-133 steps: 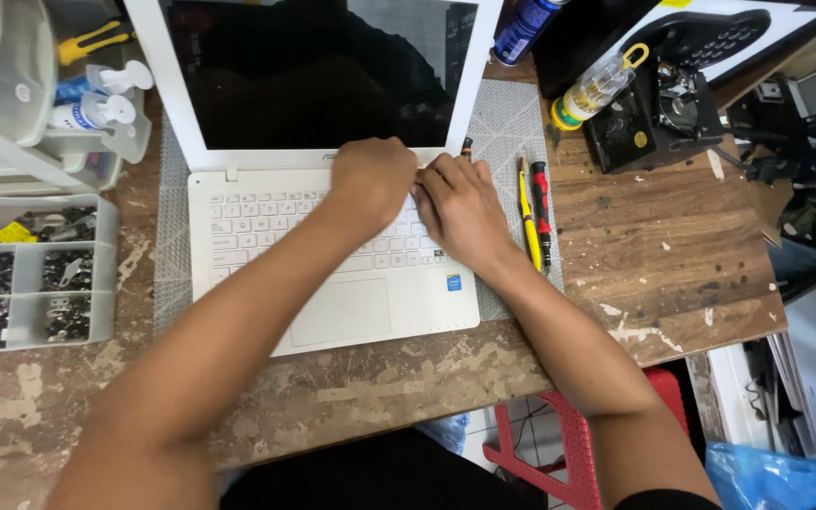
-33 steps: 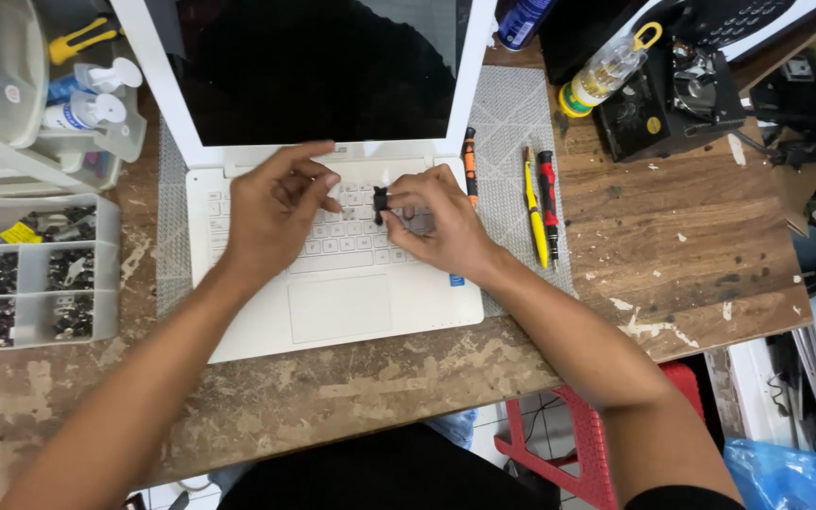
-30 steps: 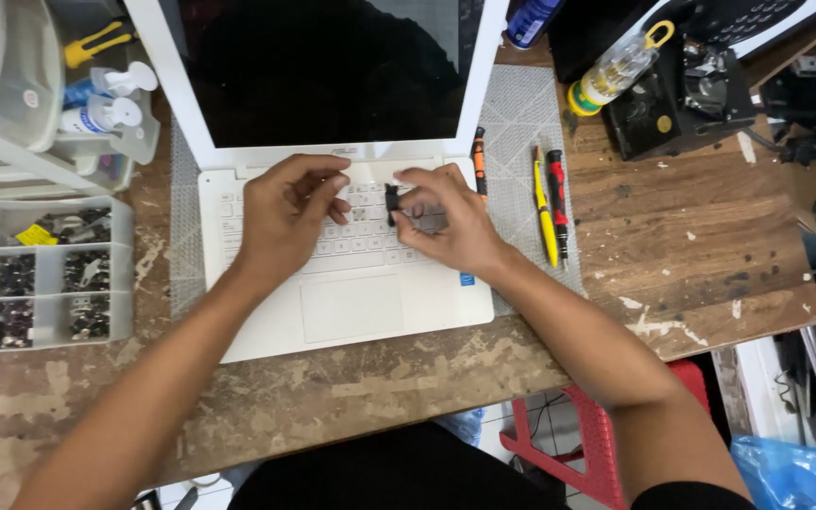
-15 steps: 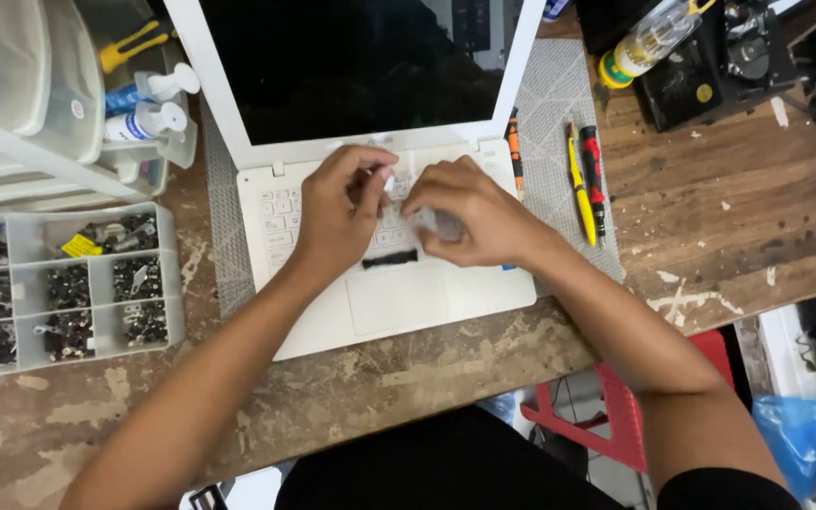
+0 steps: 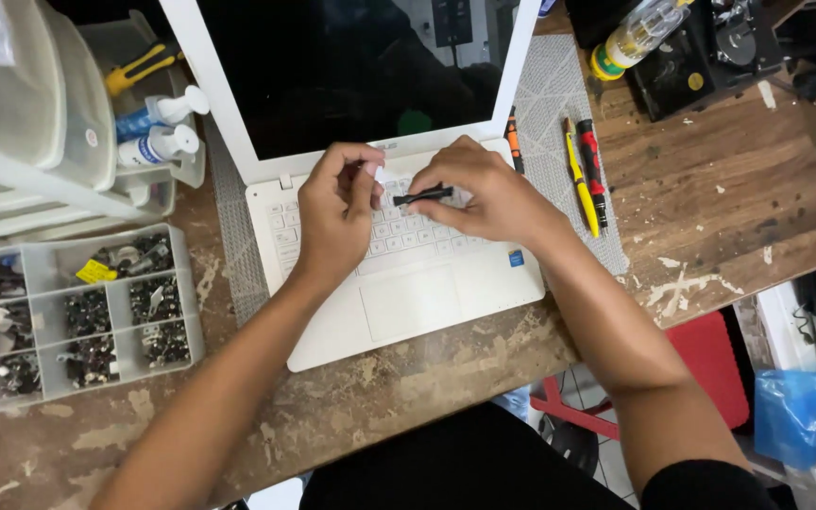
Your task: The person is disassembling or repairing a white Asus laptop, specifically prying and seating the keyboard bezel.
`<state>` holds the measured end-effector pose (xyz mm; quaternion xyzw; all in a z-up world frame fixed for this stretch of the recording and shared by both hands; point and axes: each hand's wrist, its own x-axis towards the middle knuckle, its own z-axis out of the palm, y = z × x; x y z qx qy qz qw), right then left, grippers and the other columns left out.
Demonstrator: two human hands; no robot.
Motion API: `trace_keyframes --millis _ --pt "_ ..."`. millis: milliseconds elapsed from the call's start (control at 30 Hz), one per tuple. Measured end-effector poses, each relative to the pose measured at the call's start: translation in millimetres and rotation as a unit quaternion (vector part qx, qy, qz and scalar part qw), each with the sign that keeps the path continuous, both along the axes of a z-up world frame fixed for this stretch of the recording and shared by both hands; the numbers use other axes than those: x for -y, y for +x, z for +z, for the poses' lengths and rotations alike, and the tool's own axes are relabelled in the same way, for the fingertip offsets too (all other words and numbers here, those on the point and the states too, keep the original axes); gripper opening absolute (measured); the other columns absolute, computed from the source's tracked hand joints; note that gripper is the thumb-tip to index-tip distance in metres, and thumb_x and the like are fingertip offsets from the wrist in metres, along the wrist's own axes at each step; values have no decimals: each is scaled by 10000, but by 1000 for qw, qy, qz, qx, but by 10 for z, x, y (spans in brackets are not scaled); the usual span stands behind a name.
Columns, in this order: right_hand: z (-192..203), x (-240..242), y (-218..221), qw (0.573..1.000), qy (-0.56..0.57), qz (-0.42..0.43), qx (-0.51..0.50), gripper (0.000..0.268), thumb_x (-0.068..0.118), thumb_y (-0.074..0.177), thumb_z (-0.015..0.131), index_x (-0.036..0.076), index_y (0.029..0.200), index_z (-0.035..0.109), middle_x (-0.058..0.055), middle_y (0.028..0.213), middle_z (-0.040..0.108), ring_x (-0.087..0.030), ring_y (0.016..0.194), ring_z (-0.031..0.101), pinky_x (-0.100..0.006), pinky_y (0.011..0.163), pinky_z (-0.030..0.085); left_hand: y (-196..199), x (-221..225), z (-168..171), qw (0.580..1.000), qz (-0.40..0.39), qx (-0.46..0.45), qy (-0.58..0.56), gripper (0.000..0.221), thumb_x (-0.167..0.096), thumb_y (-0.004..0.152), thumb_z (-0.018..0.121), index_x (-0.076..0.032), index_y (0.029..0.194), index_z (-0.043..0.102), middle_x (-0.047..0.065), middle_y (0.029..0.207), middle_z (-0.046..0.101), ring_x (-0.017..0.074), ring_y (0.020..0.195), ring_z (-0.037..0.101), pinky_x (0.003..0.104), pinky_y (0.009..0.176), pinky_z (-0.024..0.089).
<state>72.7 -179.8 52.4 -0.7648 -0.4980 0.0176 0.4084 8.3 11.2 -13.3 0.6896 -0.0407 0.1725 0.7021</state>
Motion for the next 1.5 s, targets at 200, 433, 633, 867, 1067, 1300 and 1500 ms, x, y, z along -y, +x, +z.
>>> trace_keyframes --millis 200,433,633,867,1067,1300,1500 --pt "-409 29 16 992 96 -30 -76 135 12 875 788 57 1000 766 -103 867 693 -272 816 671 -379 789 515 0 -1 91 1000 -11 -18 -4 114 15 1043 533 -6 1096 633 78 958 615 130 811 639 260 688 617" --pt "-438 -16 -39 998 48 -24 -29 140 -26 940 672 38 1060 706 -103 934 709 -298 902 706 -402 848 549 13 -9 144 1000 -11 -26 9 145 64 994 569 12 1061 687 94 934 634 157 827 677 288 706 650" --pt "-272 -73 -104 998 -2 -7 65 106 -16 950 677 35 1040 701 -91 882 665 -272 839 646 -370 779 507 9 3 151 1000 -18 -17 10 164 74 989 566 26 1072 700 114 962 649 190 863 714 311 731 661" --pt "-330 -9 -56 986 -66 0 153 22 17 961 676 18 972 695 -99 844 639 -278 799 596 -381 750 449 -3 1 193 999 -7 4 38 181 99 977 562 46 1061 713 133 949 652 217 847 732 309 719 654" --pt "-268 -40 -127 993 -67 14 96 52 73 975 674 34 947 693 -74 831 630 -267 792 593 -368 759 436 -5 26 127 999 -5 38 24 230 133 978 548 43 1107 715 131 976 633 225 884 735 306 747 655" --pt "-290 -21 -95 986 -72 -27 151 68 95 972 692 52 920 701 -70 831 635 -255 796 581 -371 777 423 5 29 42 999 -1 40 23 271 146 966 539 39 1142 715 134 998 645 221 897 738 299 756 655" --pt "-244 -24 -130 995 -61 5 76 77 76 972 676 37 914 708 -79 826 644 -263 784 592 -362 766 420 13 26 -13 1000 -12 21 18 261 137 963 556 48 1150 715 160 985 669 235 892 740 306 741 657"
